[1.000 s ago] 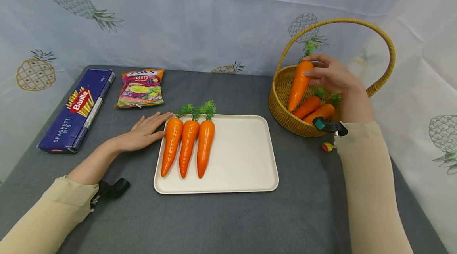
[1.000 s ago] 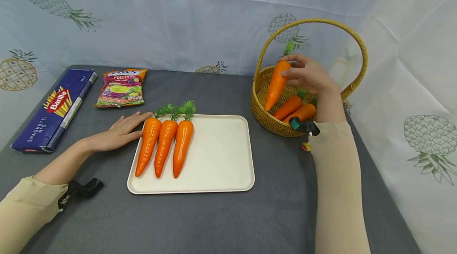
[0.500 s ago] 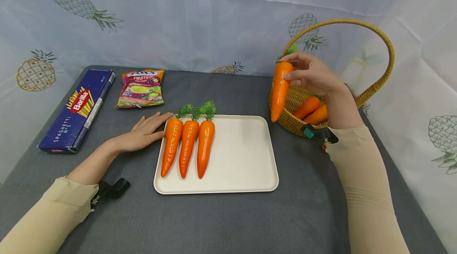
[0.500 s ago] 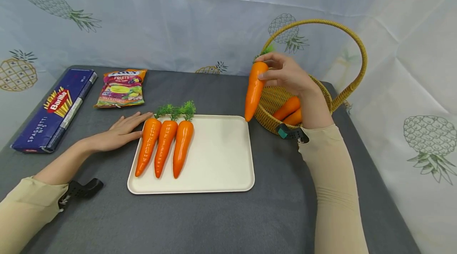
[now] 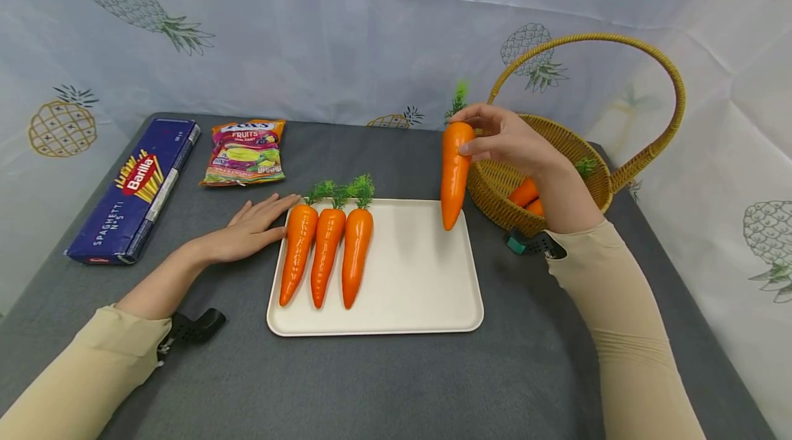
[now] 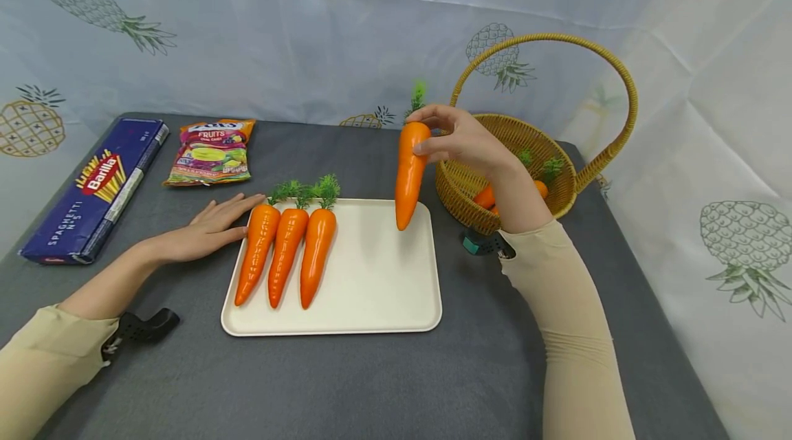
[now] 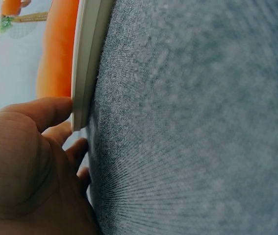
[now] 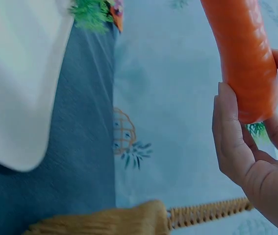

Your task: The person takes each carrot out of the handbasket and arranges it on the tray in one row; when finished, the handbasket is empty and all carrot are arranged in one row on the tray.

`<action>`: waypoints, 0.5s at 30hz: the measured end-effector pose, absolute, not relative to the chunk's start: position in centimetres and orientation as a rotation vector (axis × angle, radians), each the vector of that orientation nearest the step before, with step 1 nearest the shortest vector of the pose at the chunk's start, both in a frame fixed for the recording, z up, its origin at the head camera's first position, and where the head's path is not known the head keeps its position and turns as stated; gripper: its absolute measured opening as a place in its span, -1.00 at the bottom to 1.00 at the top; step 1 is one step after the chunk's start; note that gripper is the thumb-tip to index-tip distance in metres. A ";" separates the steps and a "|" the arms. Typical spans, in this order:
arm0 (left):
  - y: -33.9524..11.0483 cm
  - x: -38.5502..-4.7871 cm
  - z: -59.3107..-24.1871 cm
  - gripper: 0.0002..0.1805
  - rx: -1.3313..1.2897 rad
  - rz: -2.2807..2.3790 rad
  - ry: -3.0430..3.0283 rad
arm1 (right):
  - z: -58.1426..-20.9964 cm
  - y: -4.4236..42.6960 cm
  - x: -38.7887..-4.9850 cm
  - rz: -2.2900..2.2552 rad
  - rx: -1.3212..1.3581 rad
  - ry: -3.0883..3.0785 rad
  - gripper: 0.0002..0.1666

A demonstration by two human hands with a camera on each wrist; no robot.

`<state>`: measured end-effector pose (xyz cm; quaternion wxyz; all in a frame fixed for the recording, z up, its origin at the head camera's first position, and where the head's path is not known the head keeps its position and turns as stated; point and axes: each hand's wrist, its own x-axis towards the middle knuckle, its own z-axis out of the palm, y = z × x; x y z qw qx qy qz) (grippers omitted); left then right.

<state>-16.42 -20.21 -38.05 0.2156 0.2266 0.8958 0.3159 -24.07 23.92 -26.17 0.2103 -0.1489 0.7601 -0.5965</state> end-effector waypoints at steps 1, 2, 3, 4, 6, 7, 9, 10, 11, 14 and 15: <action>-20.2 -16.4 -38.1 -0.30 0.629 0.877 2.484 | -26.3 23.6 -24.0 -1.648 -0.412 2.112 -0.54; -20.2 -16.4 -38.1 -0.30 0.630 0.877 2.485 | -26.4 23.4 -23.9 -1.639 -0.421 2.109 -0.54; -20.2 -16.4 -38.1 -0.30 0.631 0.877 2.485 | -26.6 23.1 -23.8 -1.632 -0.423 2.106 -0.53; -20.2 -16.4 -38.1 -0.30 0.631 0.879 2.484 | -26.8 22.9 -23.7 -1.624 -0.426 2.105 -0.52; -20.3 -16.4 -38.1 -0.30 0.631 0.879 2.484 | -27.2 22.4 -23.6 -1.606 -0.433 2.104 -0.51; -20.3 -16.4 -38.1 -0.30 0.630 0.879 2.483 | -27.4 22.2 -23.6 -1.598 -0.433 2.105 -0.51; -20.3 -16.5 -38.2 -0.30 0.629 0.879 2.483 | -27.8 21.7 -23.5 -1.581 -0.426 2.104 -0.50; -20.3 -16.5 -38.2 -0.30 0.628 0.878 2.483 | -27.9 21.4 -23.4 -1.573 -0.422 2.101 -0.50; -20.3 -16.5 -38.2 -0.30 0.628 0.876 2.484 | -28.1 21.2 -23.4 -1.569 -0.417 2.096 -0.49; -20.3 -16.5 -38.3 -0.30 0.628 0.875 2.485 | -28.5 20.5 -23.2 -1.557 -0.418 2.081 -0.48; -20.3 -16.5 -38.3 -0.30 0.628 0.874 2.485 | -28.7 20.3 -23.2 -1.556 -0.419 2.073 -0.47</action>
